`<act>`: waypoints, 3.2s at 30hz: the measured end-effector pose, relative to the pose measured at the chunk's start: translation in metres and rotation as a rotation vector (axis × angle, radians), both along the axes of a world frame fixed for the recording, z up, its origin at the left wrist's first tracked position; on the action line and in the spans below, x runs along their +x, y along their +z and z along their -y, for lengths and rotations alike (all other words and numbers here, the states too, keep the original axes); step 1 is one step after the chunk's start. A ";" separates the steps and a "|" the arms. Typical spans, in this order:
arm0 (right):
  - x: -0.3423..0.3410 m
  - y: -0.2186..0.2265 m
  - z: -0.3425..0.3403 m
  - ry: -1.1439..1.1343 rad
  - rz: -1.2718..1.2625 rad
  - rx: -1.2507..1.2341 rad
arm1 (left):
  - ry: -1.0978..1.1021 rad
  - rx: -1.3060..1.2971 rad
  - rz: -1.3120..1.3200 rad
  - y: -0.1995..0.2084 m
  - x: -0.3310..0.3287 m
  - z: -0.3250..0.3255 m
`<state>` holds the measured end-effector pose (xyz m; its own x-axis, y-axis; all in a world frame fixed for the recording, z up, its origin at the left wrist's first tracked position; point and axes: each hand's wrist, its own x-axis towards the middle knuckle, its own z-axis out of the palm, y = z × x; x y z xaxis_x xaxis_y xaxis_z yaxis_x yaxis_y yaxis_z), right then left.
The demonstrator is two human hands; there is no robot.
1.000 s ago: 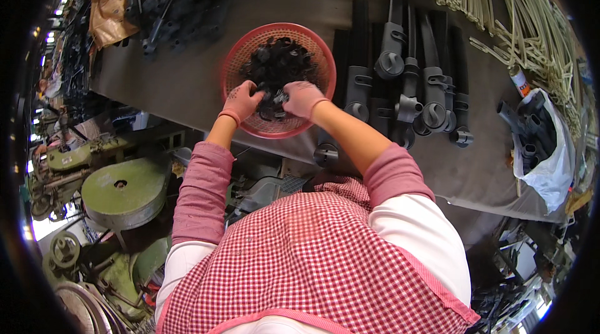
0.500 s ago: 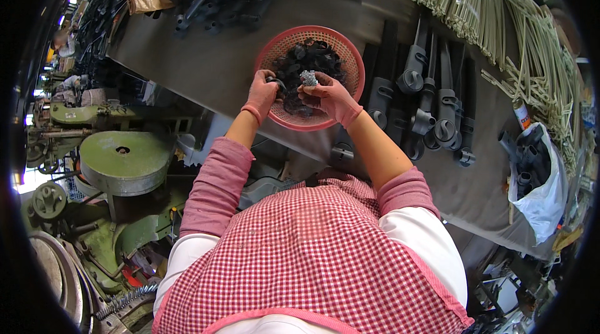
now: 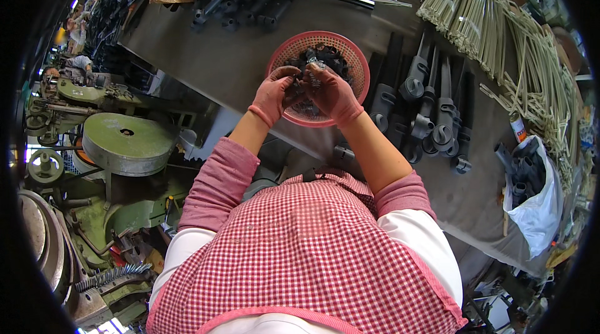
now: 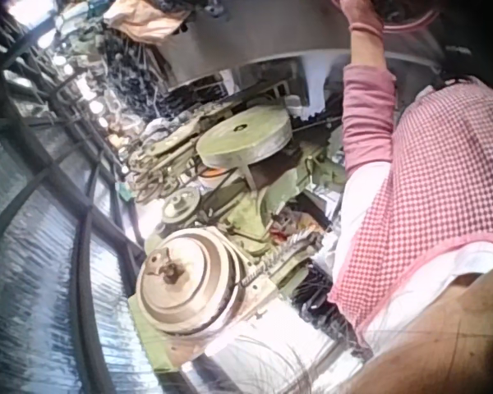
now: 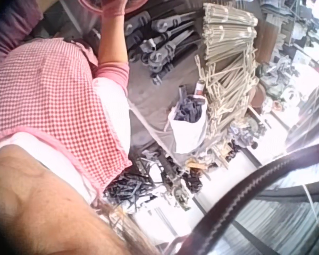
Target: The person repeatedly picks up a long metal rod and a small black plastic component, then inserts the rod into the component. They place the assembled unit on a nearby table and repeat the process with additional parts. Later, they handle small black pieces from a red basket, appearing to sort or inspect them.
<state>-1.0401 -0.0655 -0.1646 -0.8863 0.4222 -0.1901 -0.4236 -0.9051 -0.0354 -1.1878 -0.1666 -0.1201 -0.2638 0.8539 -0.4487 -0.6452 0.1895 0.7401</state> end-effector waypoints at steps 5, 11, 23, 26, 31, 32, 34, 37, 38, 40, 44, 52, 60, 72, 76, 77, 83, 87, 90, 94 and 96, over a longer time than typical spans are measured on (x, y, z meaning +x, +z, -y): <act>0.000 0.016 0.006 -0.093 0.138 0.233 | 0.051 0.036 -0.079 0.017 0.019 0.006; 0.001 0.032 0.024 -0.255 0.362 0.257 | -0.089 0.071 -0.798 0.019 0.033 0.003; 0.015 0.049 0.020 -0.148 0.313 0.287 | -0.201 -0.014 -0.653 0.027 0.033 0.003; 0.023 0.047 0.011 -0.095 0.307 0.316 | -0.197 0.075 -0.335 0.024 0.024 0.003; 0.029 0.046 0.003 -0.089 0.397 0.432 | -0.139 0.168 -0.153 0.016 0.018 -0.001; 0.030 0.047 0.002 -0.107 0.415 0.472 | -0.136 0.174 -0.239 0.015 0.017 -0.002; 0.031 0.050 0.000 -0.134 0.407 0.555 | -0.142 0.200 -0.401 0.012 0.018 -0.005; 0.033 0.053 -0.002 -0.122 0.396 0.564 | -0.133 0.204 -0.539 0.008 0.017 -0.007; 0.034 0.053 -0.003 -0.105 0.366 0.558 | -0.133 0.176 -0.537 0.007 0.016 -0.007; 0.035 0.052 -0.002 -0.091 0.306 0.535 | -0.114 0.132 -0.505 0.003 0.015 -0.008; 0.034 0.047 0.000 -0.145 0.343 0.698 | -0.035 0.168 -0.485 -0.003 0.015 -0.012; 0.031 0.045 0.008 -0.589 0.767 1.668 | 0.005 -0.149 -0.430 0.016 0.023 -0.014; 0.027 0.034 0.012 -0.265 0.685 1.058 | -0.070 -0.349 -0.320 0.025 0.022 -0.012; 0.031 0.041 0.010 -0.577 0.964 1.959 | -0.116 -0.269 -0.275 0.030 0.016 -0.014; 0.026 0.041 0.015 -0.496 0.737 1.467 | -0.066 -0.258 -0.062 0.033 0.019 -0.015; 0.027 0.042 0.015 -0.377 0.627 1.245 | -0.059 -0.254 -0.027 0.032 0.019 -0.015; 0.035 0.045 0.006 -0.512 0.731 1.642 | -0.165 -0.135 0.408 0.023 0.004 -0.012; 0.033 0.038 -0.003 -0.112 0.555 0.801 | 0.103 -0.088 0.318 0.031 -0.005 -0.007; 0.031 0.038 -0.005 -0.128 0.874 1.196 | 0.134 -0.054 0.056 0.040 0.002 -0.003; 0.031 0.051 0.003 -0.132 0.360 0.861 | -0.025 0.058 -0.117 0.047 0.014 0.002; 0.029 0.062 0.008 -0.083 0.391 0.853 | -0.095 0.168 -0.212 0.047 0.018 0.007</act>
<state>-1.0115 -0.0740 -0.1022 -0.7858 0.6150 -0.0651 -0.3035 -0.4752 -0.8259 -1.1700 -0.1731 -0.0730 -0.2519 0.9370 -0.2418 -0.4582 0.1046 0.8827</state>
